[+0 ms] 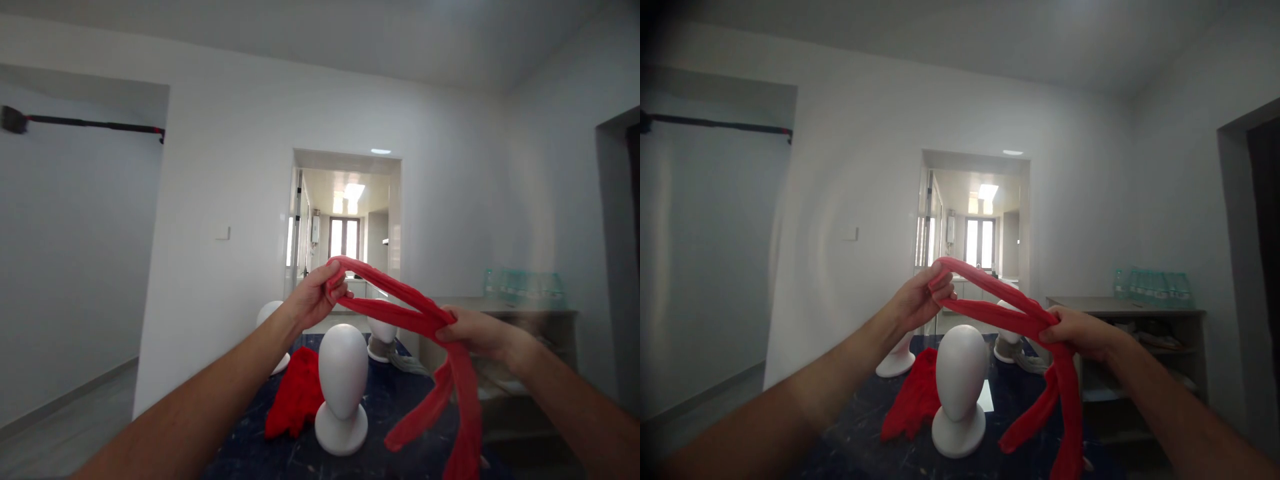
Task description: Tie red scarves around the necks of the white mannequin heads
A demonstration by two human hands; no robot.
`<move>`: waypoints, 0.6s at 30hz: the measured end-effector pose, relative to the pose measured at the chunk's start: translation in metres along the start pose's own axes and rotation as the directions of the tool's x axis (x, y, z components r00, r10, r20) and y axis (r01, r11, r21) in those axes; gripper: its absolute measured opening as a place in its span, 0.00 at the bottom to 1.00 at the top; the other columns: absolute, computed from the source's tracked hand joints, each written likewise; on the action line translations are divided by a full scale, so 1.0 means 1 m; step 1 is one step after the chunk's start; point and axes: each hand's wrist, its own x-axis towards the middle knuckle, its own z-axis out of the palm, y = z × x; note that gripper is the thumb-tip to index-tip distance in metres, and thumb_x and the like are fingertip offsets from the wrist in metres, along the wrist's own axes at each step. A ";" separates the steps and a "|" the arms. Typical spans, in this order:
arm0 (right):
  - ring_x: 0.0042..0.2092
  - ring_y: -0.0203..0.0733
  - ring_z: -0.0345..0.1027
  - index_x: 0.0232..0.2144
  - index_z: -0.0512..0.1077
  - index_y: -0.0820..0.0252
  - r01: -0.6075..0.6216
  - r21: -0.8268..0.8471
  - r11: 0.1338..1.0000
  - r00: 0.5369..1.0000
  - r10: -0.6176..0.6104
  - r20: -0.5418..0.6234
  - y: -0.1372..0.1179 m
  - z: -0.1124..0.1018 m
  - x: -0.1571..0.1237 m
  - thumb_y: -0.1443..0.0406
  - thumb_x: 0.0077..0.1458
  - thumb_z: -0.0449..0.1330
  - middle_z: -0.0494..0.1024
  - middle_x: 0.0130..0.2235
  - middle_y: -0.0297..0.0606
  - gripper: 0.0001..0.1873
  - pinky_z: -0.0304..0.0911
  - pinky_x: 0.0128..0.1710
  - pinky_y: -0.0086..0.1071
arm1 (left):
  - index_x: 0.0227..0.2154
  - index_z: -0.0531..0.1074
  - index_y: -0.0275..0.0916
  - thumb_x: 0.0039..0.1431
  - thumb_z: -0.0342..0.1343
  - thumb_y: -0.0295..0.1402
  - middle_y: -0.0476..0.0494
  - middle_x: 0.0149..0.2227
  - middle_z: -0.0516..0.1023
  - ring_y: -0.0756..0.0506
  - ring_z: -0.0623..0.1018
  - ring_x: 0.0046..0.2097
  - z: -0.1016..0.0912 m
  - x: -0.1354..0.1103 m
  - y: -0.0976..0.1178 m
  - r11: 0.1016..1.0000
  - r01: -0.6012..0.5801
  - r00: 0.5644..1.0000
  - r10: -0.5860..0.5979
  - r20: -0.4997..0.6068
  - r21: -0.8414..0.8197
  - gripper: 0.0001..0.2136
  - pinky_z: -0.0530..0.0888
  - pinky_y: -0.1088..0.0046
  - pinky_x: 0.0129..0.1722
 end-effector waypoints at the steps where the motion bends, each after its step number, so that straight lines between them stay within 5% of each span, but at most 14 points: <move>1: 0.27 0.32 0.66 0.34 0.78 0.63 -0.007 -0.014 1.000 1.000 0.007 0.000 -0.005 -0.009 -0.001 0.57 0.42 0.77 0.79 0.30 0.32 0.20 0.61 0.26 0.25 | 0.32 0.76 0.37 0.61 0.69 0.39 0.60 0.22 0.64 0.56 0.65 0.23 -0.002 -0.001 -0.001 0.998 0.003 1.000 -0.004 0.025 0.055 0.11 0.81 0.71 0.40; 4: 0.30 0.37 0.72 0.35 0.79 0.64 -0.008 -0.070 0.998 0.997 0.014 0.076 -0.015 -0.023 -0.002 0.60 0.46 0.74 0.81 0.29 0.36 0.16 0.68 0.32 0.29 | 0.42 0.79 0.37 0.59 0.70 0.38 0.59 0.23 0.66 0.54 0.66 0.26 -0.009 -0.005 -0.004 0.968 0.049 0.994 -0.071 0.082 0.245 0.13 0.79 0.66 0.49; 7: 0.21 0.28 0.60 0.42 0.78 0.62 -0.047 -0.001 0.999 0.992 0.047 0.116 -0.008 -0.026 -0.001 0.64 0.52 0.68 0.66 0.18 0.20 0.14 0.67 0.32 0.29 | 0.44 0.78 0.38 0.56 0.70 0.38 0.57 0.24 0.70 0.52 0.70 0.29 -0.021 -0.010 -0.005 0.857 0.139 0.982 -0.182 0.039 0.497 0.15 0.77 0.67 0.48; 10: 0.18 0.22 0.44 0.50 0.74 0.58 -0.124 0.069 0.990 0.986 0.115 0.125 0.019 -0.032 0.008 0.63 0.56 0.67 0.58 0.18 0.14 0.19 0.57 0.25 0.23 | 0.36 0.77 0.40 0.52 0.69 0.37 0.53 0.30 0.76 0.49 0.74 0.32 -0.037 -0.016 -0.004 0.481 0.207 0.945 -0.324 -0.046 0.852 0.11 0.70 0.73 0.35; 13: 0.18 0.24 0.41 0.45 0.74 0.59 -0.204 0.051 0.978 0.958 0.188 0.219 0.052 -0.043 0.026 0.59 0.56 0.70 0.56 0.18 0.15 0.17 0.52 0.18 0.20 | 0.30 0.75 0.41 0.54 0.66 0.38 0.53 0.29 0.78 0.48 0.75 0.30 -0.055 -0.021 -0.008 0.045 0.084 0.909 -0.414 -0.058 0.995 0.08 0.65 0.73 0.31; 15: 0.18 0.25 0.39 0.40 0.74 0.60 -0.229 0.059 0.972 0.941 0.205 0.269 0.071 -0.049 0.041 0.55 0.58 0.70 0.54 0.18 0.15 0.16 0.50 0.16 0.20 | 0.30 0.74 0.42 0.59 0.61 0.38 0.51 0.29 0.78 0.47 0.76 0.31 -0.068 -0.022 -0.012 -0.105 -0.038 0.922 -0.386 -0.006 0.994 0.07 0.69 0.71 0.36; 18: 0.19 0.25 0.38 0.38 0.74 0.62 -0.227 0.130 0.965 0.934 0.177 0.311 0.093 -0.053 0.067 0.51 0.61 0.67 0.54 0.19 0.17 0.19 0.44 0.14 0.20 | 0.31 0.75 0.43 0.63 0.55 0.34 0.50 0.29 0.79 0.45 0.79 0.36 -0.092 -0.019 -0.017 -0.288 -0.141 0.950 -0.310 0.047 0.947 0.06 0.70 0.62 0.58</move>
